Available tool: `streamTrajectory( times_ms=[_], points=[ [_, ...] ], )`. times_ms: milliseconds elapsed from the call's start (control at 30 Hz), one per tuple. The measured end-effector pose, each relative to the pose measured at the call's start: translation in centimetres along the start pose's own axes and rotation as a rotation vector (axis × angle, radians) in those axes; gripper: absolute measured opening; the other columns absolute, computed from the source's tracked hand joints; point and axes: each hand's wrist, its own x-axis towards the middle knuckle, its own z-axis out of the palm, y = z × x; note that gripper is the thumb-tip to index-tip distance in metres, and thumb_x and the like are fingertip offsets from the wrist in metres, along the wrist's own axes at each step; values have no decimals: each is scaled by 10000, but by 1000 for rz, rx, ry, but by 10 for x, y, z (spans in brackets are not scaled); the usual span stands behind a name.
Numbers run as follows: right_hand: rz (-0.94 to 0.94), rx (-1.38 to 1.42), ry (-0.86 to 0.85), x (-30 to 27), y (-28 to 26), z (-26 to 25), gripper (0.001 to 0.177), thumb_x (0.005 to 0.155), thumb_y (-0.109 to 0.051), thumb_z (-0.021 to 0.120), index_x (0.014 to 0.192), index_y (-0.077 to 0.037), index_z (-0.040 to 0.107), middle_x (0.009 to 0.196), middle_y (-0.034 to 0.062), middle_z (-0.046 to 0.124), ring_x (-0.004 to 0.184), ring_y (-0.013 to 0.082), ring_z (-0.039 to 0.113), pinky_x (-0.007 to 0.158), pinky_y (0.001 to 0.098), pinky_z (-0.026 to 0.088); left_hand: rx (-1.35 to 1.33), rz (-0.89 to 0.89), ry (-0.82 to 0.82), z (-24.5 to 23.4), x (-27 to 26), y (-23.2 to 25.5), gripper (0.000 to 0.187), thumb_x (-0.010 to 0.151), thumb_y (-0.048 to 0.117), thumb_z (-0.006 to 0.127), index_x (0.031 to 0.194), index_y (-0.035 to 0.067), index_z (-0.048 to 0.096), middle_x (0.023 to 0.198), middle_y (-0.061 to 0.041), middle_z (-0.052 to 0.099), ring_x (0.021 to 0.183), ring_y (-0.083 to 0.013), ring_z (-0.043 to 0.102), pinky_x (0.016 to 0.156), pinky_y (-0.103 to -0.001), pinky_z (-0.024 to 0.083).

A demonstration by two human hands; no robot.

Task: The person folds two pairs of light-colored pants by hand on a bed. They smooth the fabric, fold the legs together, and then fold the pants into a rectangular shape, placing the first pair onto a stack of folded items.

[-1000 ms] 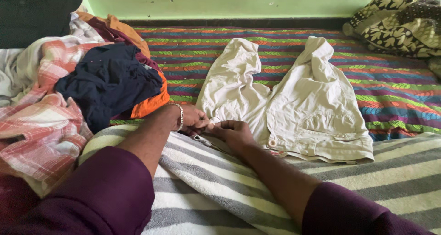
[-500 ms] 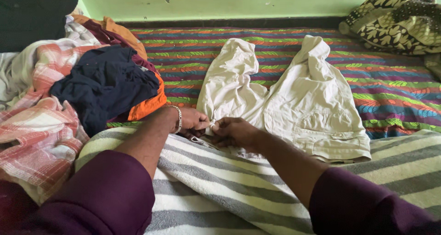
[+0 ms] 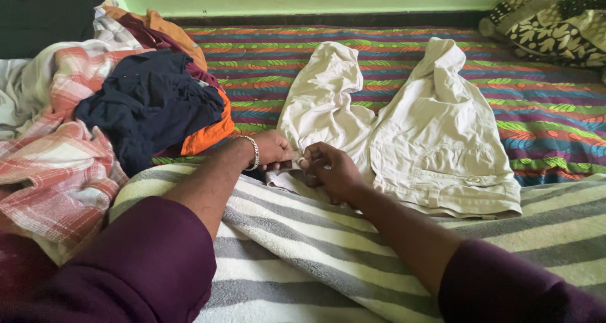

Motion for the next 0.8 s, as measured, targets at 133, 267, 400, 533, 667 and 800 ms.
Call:
streamTrajectory(
  times_ms=[133, 267, 400, 533, 667, 800],
  points=[
    [-334, 162, 23, -4, 3, 13, 149, 942, -69, 719, 1085, -58, 680, 838, 40, 697, 664, 96, 625, 588, 251, 511, 73, 12, 41, -1, 4, -3, 311, 918, 432, 718, 904, 126, 769, 636, 10, 638, 505, -97, 523, 471, -277, 442],
    [-221, 1, 216, -20, 0, 17, 164, 885, -75, 721, 1047, -72, 696, 826, 38, 739, 645, 89, 664, 587, 258, 529, 14, 197, 82, 5, 11, -10, 311, 921, 407, 741, 908, 97, 765, 638, 9, 629, 527, -76, 521, 488, -276, 428],
    [-261, 33, 221, -23, 2, 17, 132, 903, -13, 640, 1019, -40, 697, 806, 61, 747, 647, 102, 661, 583, 269, 531, 37, 145, 71, 1, 5, -4, 252, 895, 368, 752, 946, 123, 782, 648, 18, 657, 527, -91, 536, 512, -290, 464],
    [-193, 98, 205, -15, 11, 12, 169, 875, 27, 633, 1025, -45, 658, 817, 70, 715, 647, 110, 661, 586, 278, 537, 252, -160, 54, -5, -5, 6, 217, 910, 279, 712, 893, 114, 853, 657, -11, 705, 560, -142, 581, 533, -343, 455],
    [-316, -49, 172, -6, 28, -15, 169, 841, 21, 670, 996, -38, 701, 875, 35, 740, 752, 104, 707, 680, 274, 584, 294, -268, 74, -9, -16, 9, 220, 870, 307, 766, 845, 93, 812, 682, -32, 692, 609, -177, 619, 576, -363, 506],
    [-319, -202, 89, -6, 36, -62, 170, 813, 7, 744, 977, -34, 763, 887, 49, 768, 825, 119, 696, 759, 287, 587, 212, 291, 387, -3, -8, 24, 213, 695, 226, 834, 864, 102, 795, 786, -66, 743, 716, -171, 709, 693, -330, 569]
  ],
)
